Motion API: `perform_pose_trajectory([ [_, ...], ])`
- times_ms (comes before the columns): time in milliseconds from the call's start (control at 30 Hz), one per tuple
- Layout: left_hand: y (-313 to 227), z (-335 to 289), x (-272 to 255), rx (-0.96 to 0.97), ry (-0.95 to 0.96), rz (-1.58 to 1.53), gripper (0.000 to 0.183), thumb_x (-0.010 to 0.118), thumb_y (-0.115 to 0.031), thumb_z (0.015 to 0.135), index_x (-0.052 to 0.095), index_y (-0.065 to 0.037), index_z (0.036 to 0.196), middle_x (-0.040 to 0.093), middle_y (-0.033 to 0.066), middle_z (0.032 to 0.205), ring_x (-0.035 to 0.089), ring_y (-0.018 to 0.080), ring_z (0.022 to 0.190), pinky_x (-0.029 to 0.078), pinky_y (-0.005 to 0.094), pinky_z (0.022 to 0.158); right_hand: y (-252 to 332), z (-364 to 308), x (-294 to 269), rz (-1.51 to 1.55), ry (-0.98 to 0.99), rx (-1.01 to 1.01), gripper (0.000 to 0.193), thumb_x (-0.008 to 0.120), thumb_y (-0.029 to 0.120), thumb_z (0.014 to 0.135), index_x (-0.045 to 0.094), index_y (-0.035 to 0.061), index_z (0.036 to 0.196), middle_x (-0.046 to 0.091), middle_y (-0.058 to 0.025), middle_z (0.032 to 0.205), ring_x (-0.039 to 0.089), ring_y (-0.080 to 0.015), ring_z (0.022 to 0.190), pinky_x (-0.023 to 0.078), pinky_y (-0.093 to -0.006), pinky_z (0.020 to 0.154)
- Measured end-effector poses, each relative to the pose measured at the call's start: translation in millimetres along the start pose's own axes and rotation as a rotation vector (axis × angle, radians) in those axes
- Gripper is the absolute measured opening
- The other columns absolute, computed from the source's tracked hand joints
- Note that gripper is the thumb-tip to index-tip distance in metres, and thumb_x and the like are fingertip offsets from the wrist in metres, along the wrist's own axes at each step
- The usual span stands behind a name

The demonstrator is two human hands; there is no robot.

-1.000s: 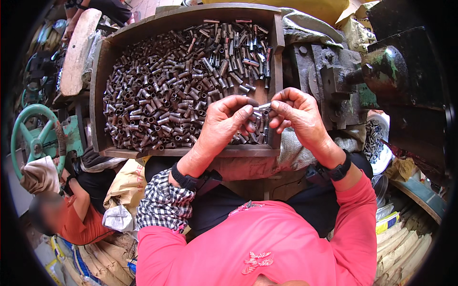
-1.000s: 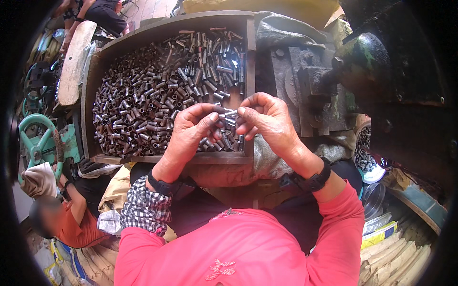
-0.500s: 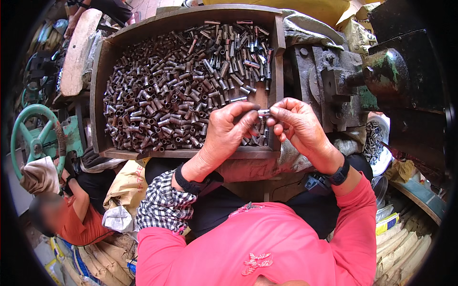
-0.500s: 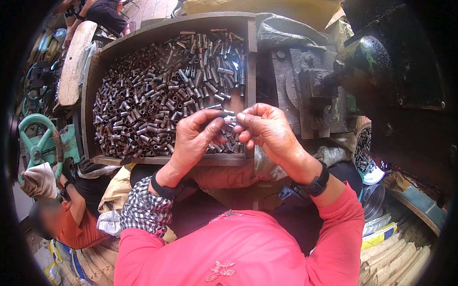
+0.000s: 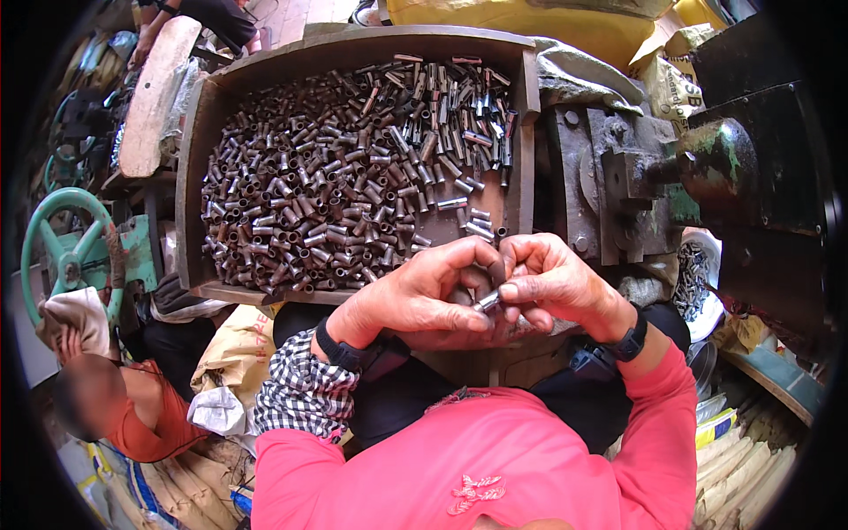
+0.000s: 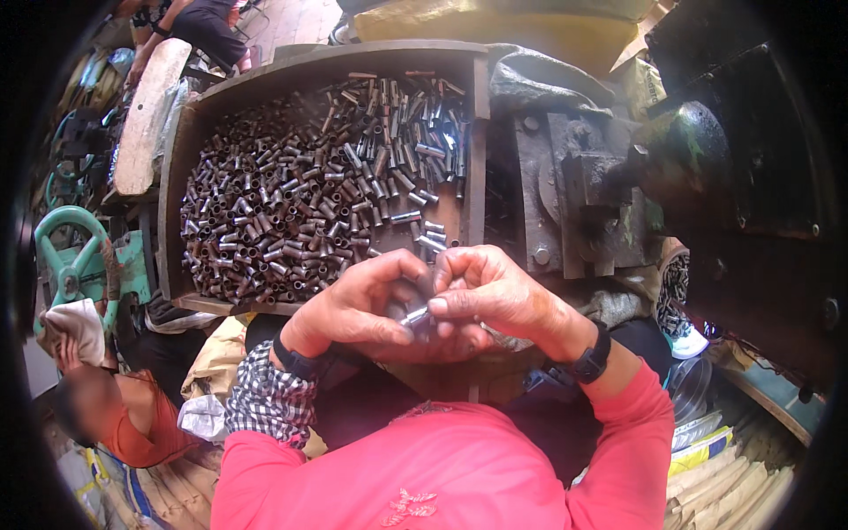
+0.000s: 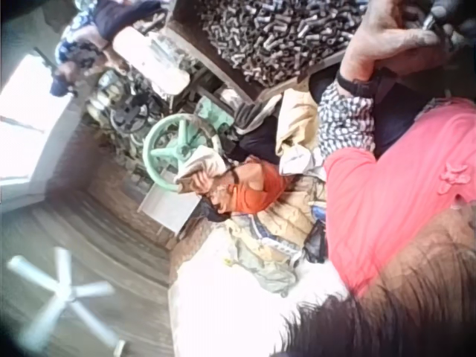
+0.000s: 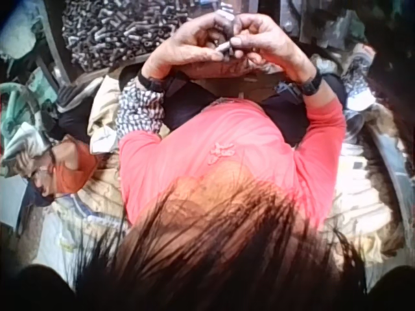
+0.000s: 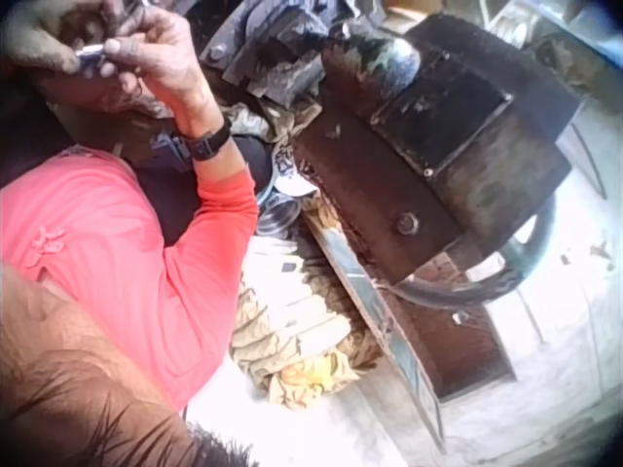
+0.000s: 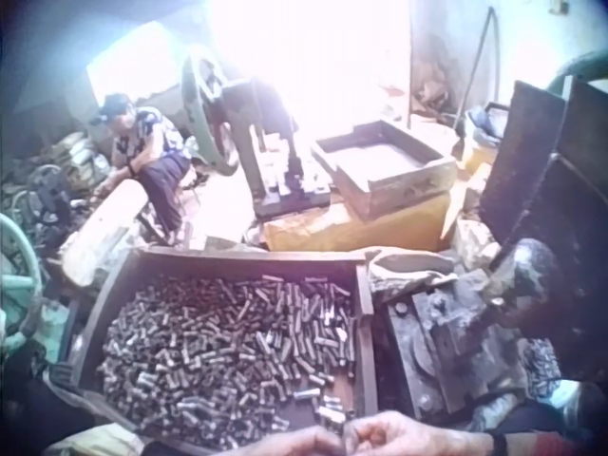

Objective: Sorting through small cylindrical metal components and feeding them into a press machine.

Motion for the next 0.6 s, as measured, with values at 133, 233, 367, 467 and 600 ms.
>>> perform_pose_trajectory([
  [133,-6.3,-2.3,-16.9,-0.049,-0.189,-0.032,0.038,0.068,-0.010,0.080,0.046,0.000,0.109,0.061,0.0052,0.083,0.056,0.0054,0.067,0.042,0.0158,0.050,11.3,4.5,-19.5,-0.059,-0.210,-0.131,0.011,0.062,0.008,0.085,0.055,0.0002,0.086,0.063,-0.0089,0.070,0.055,-0.0082,0.045,0.043,-0.0174,0.041],
  [233,-5.9,0.3,-7.7,0.008,-0.083,-0.100,0.040,0.073,-0.009,0.075,0.048,-0.001,0.106,0.059,0.0037,0.086,0.054,0.0042,0.067,0.040,0.0151,0.048,3.7,4.8,-3.3,-0.019,-0.006,0.025,0.011,0.062,0.008,0.085,0.055,0.0000,0.086,0.064,-0.0092,0.070,0.055,-0.0082,0.045,0.043,-0.0175,0.042],
  [367,-12.2,6.0,5.8,0.100,0.036,0.035,0.047,0.075,-0.006,0.070,0.048,-0.001,0.107,0.057,0.0034,0.089,0.055,0.0050,0.073,0.043,0.0163,0.057,5.7,2.7,15.6,-0.086,0.006,0.005,0.009,0.062,0.005,0.084,0.055,0.0007,0.086,0.064,-0.0081,0.074,0.060,-0.0082,0.056,0.045,-0.0186,0.045],
  [467,-8.7,1.0,-3.7,-0.043,0.010,-0.030,0.043,0.072,-0.006,0.075,0.047,-0.001,0.111,0.057,0.0045,0.095,0.056,0.0107,0.092,0.044,0.0240,0.080,4.0,9.2,3.7,-0.049,-0.042,-0.002,0.010,0.063,0.006,0.084,0.054,0.0014,0.084,0.063,-0.0059,0.074,0.061,-0.0090,0.060,0.046,-0.0194,0.049],
  [600,-11.3,6.3,-20.0,0.091,-0.041,0.561,0.030,0.058,-0.010,0.088,0.048,-0.003,0.115,0.059,0.0040,0.092,0.057,0.0089,0.085,0.046,0.0228,0.071,2.5,11.9,-18.9,-0.213,-0.168,0.008,0.012,0.064,0.011,0.084,0.056,0.0020,0.086,0.064,-0.0091,0.070,0.054,-0.0077,0.044,0.040,-0.0181,0.038],
])
Point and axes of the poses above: each hand's wrist, its own z-axis towards the middle knuckle, its own x-axis out of the palm, y = z × x, the point moved 8 cm from there along z, towards the middle knuckle
